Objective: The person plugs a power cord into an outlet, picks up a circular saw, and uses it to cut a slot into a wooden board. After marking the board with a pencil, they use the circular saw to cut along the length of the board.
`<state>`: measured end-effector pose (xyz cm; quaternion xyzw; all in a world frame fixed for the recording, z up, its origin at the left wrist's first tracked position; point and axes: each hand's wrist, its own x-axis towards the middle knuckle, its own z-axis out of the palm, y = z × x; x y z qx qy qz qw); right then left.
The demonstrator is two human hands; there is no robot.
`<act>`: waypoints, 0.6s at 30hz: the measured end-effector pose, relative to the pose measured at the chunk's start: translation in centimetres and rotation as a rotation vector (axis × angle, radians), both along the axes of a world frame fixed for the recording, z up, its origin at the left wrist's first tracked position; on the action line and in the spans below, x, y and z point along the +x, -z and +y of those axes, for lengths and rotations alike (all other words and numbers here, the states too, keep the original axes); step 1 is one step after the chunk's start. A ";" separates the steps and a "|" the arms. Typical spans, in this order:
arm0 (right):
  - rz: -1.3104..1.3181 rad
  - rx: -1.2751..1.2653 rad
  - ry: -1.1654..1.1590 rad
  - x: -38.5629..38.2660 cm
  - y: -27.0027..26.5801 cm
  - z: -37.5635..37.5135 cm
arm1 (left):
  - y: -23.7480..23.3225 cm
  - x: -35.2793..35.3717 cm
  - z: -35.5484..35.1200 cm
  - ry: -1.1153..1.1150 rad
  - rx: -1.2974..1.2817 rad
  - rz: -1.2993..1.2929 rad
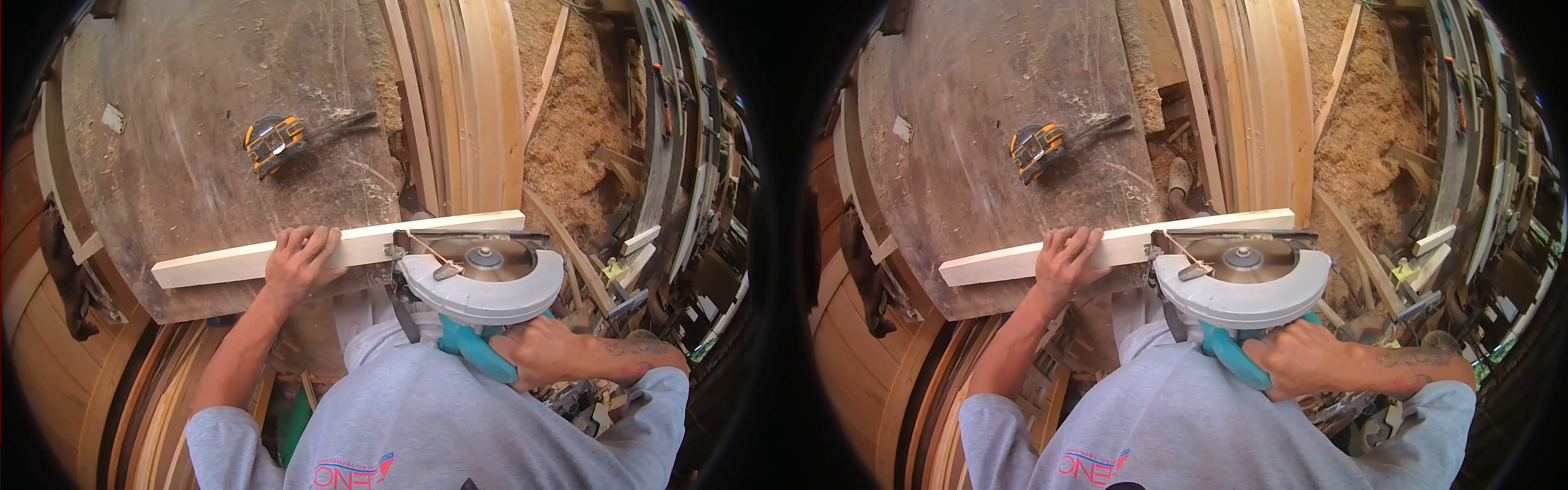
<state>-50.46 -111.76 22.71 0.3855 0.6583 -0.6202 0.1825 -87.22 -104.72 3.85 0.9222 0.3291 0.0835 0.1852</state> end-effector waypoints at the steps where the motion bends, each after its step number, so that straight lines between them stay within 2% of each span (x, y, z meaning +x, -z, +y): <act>1: 0.003 0.001 0.003 0.0 0.0 0.0 | 0.0 0.0 0.0 -0.001 0.005 -0.001; 8: 0.017 0.008 0.003 -0.1 0.2 0.1 | 0.1 -0.1 0.0 0.005 0.010 -0.003; 10: 0.034 0.094 0.023 -0.1 0.3 -0.3 | 0.3 0.0 -0.2 0.004 0.008 -0.004; 18: 0.028 0.051 0.004 -0.1 0.3 -0.1 | 0.4 -0.1 -0.2 0.007 0.013 -0.002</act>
